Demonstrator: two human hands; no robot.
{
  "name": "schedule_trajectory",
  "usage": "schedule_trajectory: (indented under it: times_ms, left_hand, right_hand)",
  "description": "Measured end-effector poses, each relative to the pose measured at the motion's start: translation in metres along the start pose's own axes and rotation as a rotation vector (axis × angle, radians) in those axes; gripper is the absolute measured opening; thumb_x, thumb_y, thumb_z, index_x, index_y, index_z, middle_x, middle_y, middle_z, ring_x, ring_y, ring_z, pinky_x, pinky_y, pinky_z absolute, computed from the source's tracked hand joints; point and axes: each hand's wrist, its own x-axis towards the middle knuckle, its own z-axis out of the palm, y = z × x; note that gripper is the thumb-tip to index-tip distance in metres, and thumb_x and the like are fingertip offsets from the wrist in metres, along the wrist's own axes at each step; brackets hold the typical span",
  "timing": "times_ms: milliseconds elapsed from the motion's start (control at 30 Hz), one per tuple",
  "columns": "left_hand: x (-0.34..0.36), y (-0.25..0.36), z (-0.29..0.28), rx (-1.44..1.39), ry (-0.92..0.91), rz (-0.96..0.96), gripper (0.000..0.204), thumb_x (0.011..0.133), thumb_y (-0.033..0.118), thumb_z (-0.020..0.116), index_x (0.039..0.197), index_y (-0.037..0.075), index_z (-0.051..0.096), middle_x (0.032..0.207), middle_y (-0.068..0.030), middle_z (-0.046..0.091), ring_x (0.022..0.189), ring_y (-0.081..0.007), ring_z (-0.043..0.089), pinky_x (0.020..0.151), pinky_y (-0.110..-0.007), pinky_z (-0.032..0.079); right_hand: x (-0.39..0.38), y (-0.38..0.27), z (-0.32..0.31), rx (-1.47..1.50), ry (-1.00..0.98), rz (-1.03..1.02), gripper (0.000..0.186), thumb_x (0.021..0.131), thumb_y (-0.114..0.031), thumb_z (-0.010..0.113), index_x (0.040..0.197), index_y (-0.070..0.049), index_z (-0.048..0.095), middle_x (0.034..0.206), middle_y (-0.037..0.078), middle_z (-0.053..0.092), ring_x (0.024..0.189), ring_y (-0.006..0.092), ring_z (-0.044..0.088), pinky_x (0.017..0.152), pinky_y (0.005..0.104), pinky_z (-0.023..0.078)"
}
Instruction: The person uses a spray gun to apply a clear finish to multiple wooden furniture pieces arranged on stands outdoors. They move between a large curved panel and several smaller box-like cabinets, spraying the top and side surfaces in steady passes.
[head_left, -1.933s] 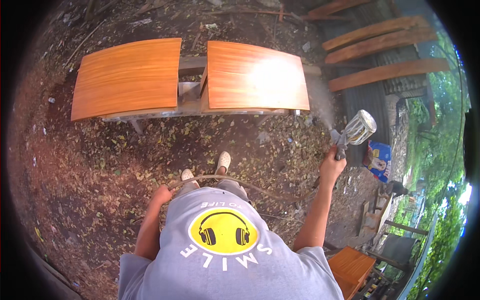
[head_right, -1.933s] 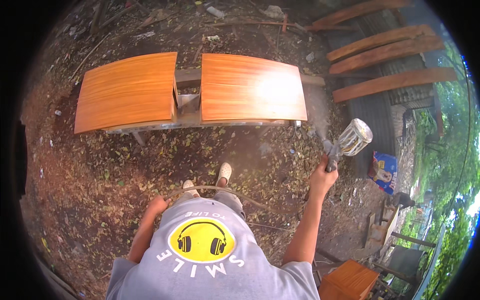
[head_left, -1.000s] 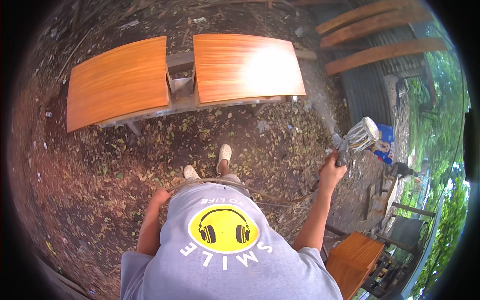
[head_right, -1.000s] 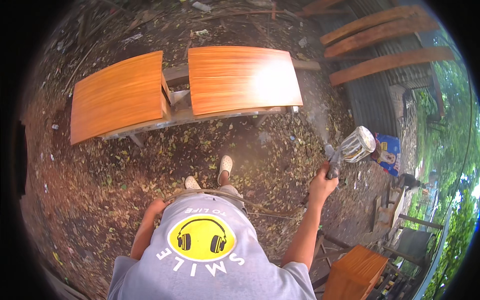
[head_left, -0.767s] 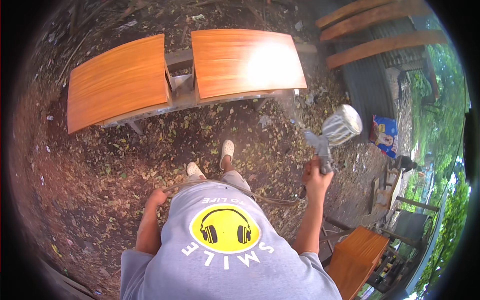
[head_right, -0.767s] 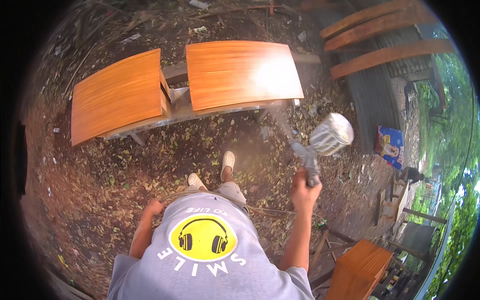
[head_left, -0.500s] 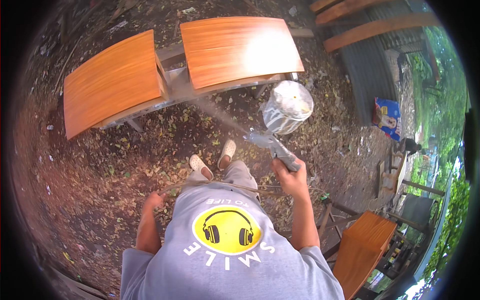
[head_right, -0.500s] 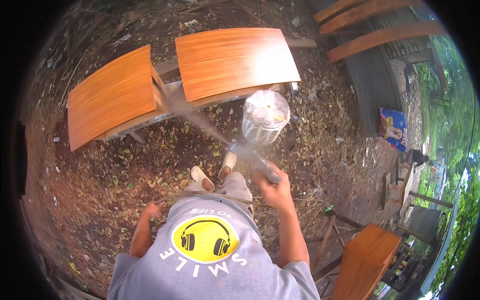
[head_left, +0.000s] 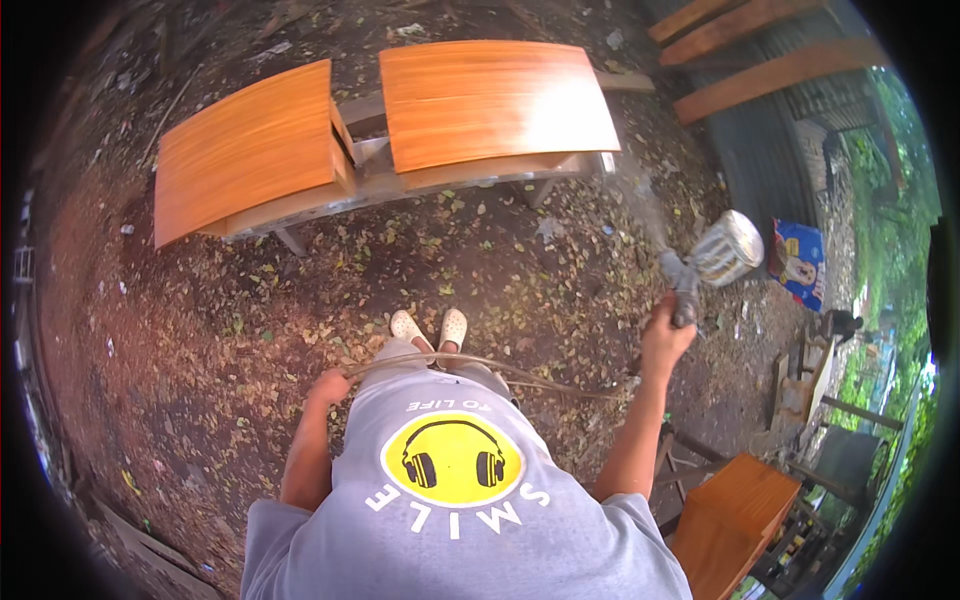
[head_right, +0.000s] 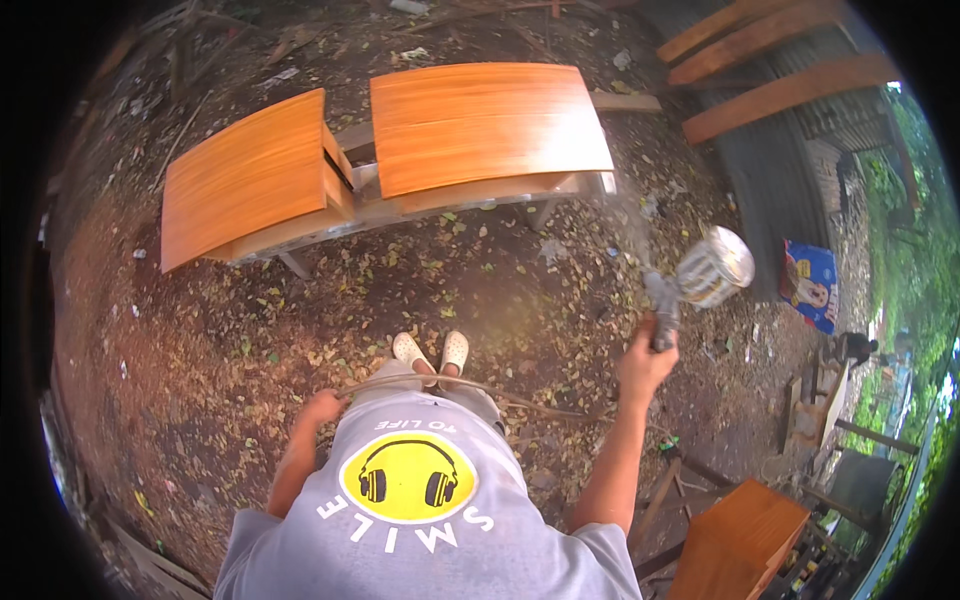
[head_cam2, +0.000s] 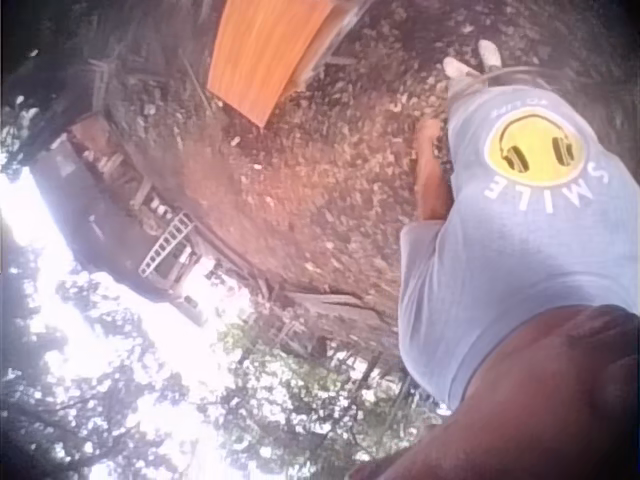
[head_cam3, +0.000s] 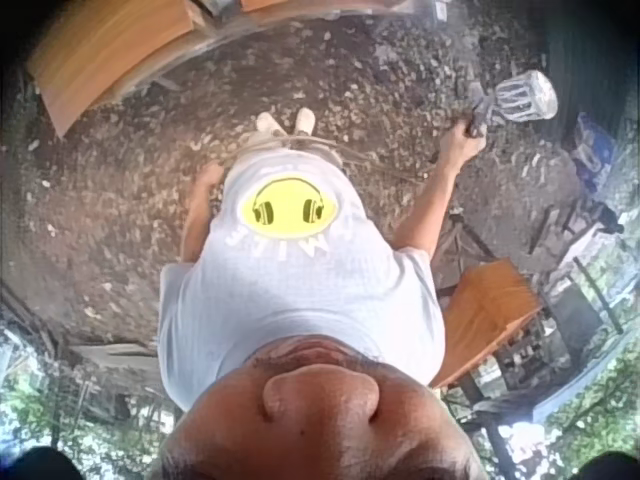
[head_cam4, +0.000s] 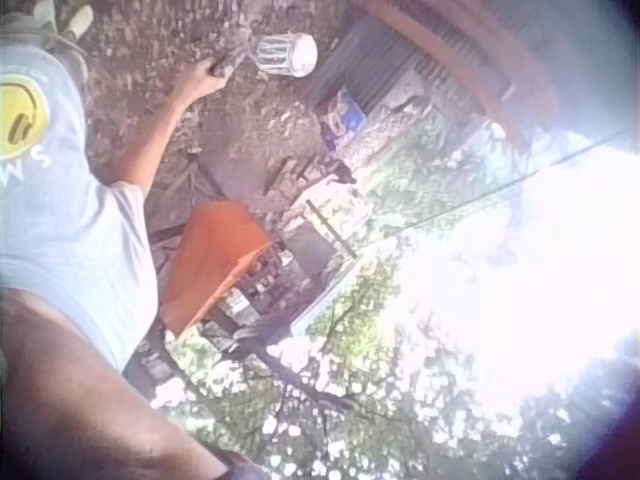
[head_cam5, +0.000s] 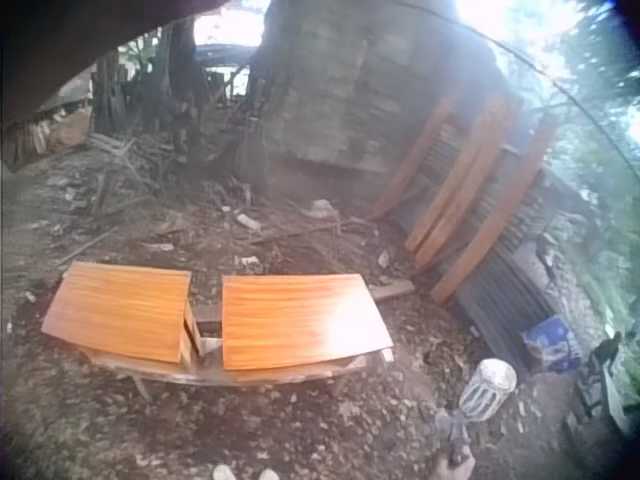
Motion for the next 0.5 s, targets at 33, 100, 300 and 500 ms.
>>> schedule_trajectory:
  times_ms: [33,100,300,500]
  left_hand:
    - [-0.008,0.005,-0.001,0.010,0.054,-0.002,0.042,0.092,0.043,0.060,0.106,0.005,0.074,0.110,-0.0229,0.069,0.105,-0.0395,0.066,0.093,-0.047,0.051]
    - [-0.013,0.004,0.005,-0.056,0.087,0.006,0.044,0.093,0.043,0.060,0.106,0.003,0.073,0.110,-0.0244,0.069,0.106,-0.0399,0.066,0.093,-0.047,0.051]
    - [-0.005,-0.077,0.025,-0.240,0.096,-0.146,0.056,0.096,0.046,0.058,0.101,-0.008,0.070,0.098,-0.0272,0.071,0.092,-0.0374,0.070,0.085,-0.045,0.055]
    - [-0.011,-0.154,0.045,-0.554,-0.033,-0.265,0.059,0.096,0.049,0.057,0.104,-0.008,0.068,0.091,-0.0230,0.073,0.078,-0.0326,0.073,0.071,-0.042,0.057]
  right_hand:
    - [0.008,0.003,0.000,-0.031,0.069,-0.083,0.019,0.099,-0.017,0.063,0.089,0.000,0.062,0.070,-0.001,0.057,0.061,0.0088,0.048,0.054,0.0297,0.039]
    - [0.016,-0.003,0.002,-0.124,0.133,-0.102,0.024,0.099,-0.019,0.061,0.088,0.002,0.064,0.072,0.003,0.059,0.064,0.0127,0.048,0.058,0.0332,0.040]
    - [-0.016,-0.092,0.058,0.195,-0.064,-0.004,0.031,0.102,-0.021,0.056,0.085,0.003,0.066,0.066,0.002,0.058,0.043,0.0071,0.040,0.040,0.0289,0.027]
    - [-0.051,-0.170,0.173,0.343,-0.325,-0.070,0.021,0.101,-0.021,0.059,0.096,-0.001,0.060,0.068,0.003,0.058,0.041,0.0064,0.039,0.035,0.0270,0.028]
